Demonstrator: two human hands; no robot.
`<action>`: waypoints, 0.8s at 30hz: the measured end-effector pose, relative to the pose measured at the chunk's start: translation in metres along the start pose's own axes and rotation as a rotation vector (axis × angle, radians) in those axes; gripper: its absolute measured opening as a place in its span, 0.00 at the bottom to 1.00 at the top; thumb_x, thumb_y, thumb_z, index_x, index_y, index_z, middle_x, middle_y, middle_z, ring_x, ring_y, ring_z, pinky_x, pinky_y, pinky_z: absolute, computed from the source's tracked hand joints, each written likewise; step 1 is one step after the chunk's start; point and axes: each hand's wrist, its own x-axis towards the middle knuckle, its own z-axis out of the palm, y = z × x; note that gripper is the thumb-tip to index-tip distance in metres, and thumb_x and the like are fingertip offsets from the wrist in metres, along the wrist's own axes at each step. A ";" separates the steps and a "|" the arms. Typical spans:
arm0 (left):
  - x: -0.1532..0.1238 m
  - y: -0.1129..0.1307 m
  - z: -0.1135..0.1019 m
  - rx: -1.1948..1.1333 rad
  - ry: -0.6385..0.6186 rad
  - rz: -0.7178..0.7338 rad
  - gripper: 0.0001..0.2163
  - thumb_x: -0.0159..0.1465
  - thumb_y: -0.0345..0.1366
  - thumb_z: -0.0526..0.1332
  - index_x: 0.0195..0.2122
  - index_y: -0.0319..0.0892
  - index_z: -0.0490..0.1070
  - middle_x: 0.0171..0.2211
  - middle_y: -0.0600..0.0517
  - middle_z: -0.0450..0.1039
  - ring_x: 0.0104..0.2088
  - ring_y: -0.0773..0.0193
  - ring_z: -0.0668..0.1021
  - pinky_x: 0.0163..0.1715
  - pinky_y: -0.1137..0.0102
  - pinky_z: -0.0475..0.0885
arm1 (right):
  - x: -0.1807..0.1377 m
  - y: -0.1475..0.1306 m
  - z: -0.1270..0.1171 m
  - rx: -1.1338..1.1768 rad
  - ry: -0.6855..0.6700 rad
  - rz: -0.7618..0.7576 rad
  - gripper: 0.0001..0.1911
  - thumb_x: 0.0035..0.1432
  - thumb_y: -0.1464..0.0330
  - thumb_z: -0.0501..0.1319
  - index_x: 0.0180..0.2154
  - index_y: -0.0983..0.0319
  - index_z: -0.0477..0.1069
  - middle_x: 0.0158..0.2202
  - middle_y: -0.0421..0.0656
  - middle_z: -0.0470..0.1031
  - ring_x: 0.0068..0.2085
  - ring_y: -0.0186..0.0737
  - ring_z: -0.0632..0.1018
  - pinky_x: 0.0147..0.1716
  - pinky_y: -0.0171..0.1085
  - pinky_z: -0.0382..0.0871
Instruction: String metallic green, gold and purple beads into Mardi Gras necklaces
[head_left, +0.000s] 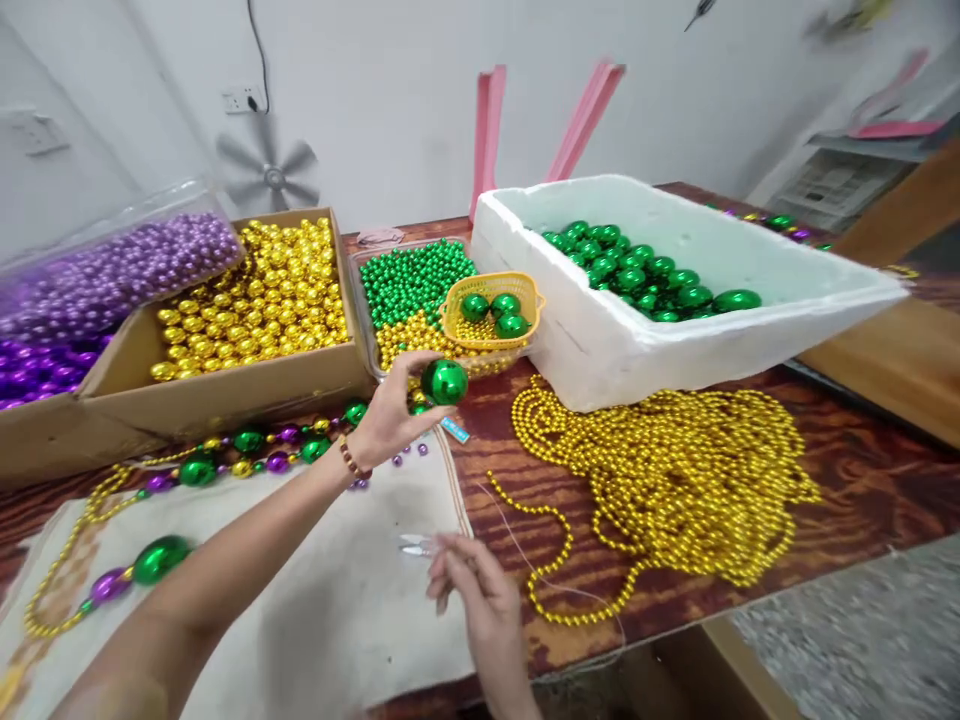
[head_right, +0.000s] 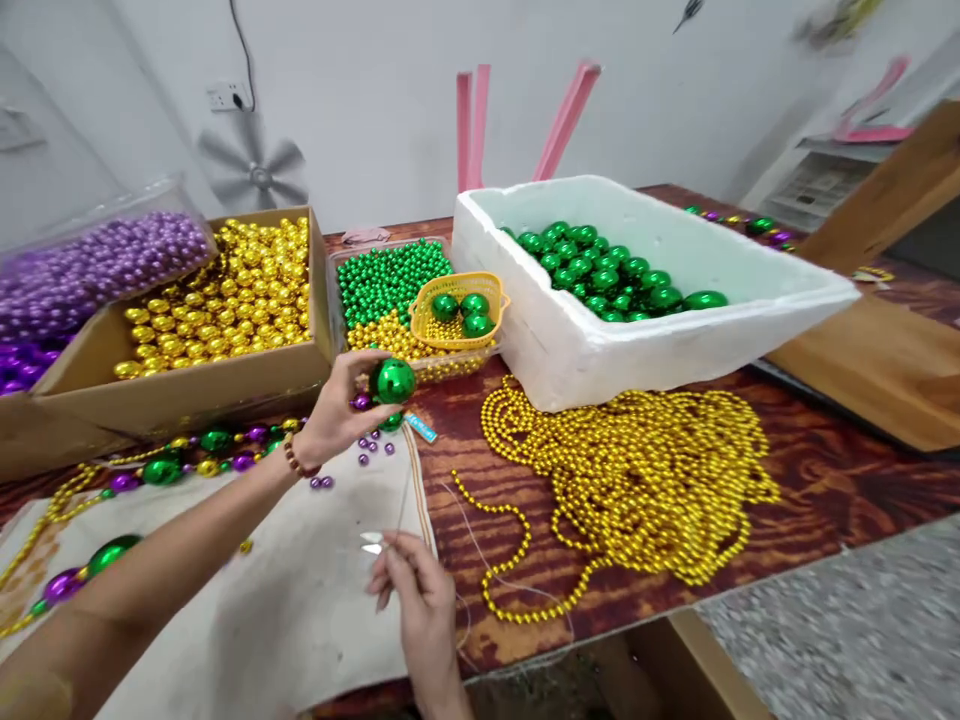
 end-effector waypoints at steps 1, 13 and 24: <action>-0.020 0.008 -0.012 -0.001 0.001 -0.007 0.28 0.60 0.39 0.69 0.58 0.45 0.60 0.53 0.44 0.69 0.53 0.56 0.74 0.53 0.61 0.71 | 0.004 -0.007 0.004 0.000 0.039 -0.045 0.18 0.60 0.56 0.64 0.41 0.64 0.77 0.27 0.44 0.76 0.25 0.36 0.77 0.21 0.32 0.71; -0.148 0.042 -0.089 -0.039 0.150 -0.197 0.26 0.61 0.33 0.67 0.60 0.50 0.66 0.57 0.42 0.68 0.58 0.51 0.71 0.57 0.54 0.70 | 0.004 -0.001 0.064 -0.161 -0.047 -0.136 0.10 0.63 0.65 0.62 0.40 0.64 0.77 0.28 0.43 0.79 0.25 0.35 0.79 0.23 0.33 0.73; -0.148 0.023 -0.115 -0.514 0.446 -0.463 0.21 0.59 0.39 0.70 0.53 0.49 0.71 0.52 0.47 0.74 0.49 0.58 0.78 0.47 0.63 0.77 | -0.021 0.031 0.064 -0.404 -0.264 -0.192 0.12 0.64 0.67 0.59 0.42 0.63 0.80 0.26 0.42 0.76 0.23 0.33 0.76 0.22 0.34 0.72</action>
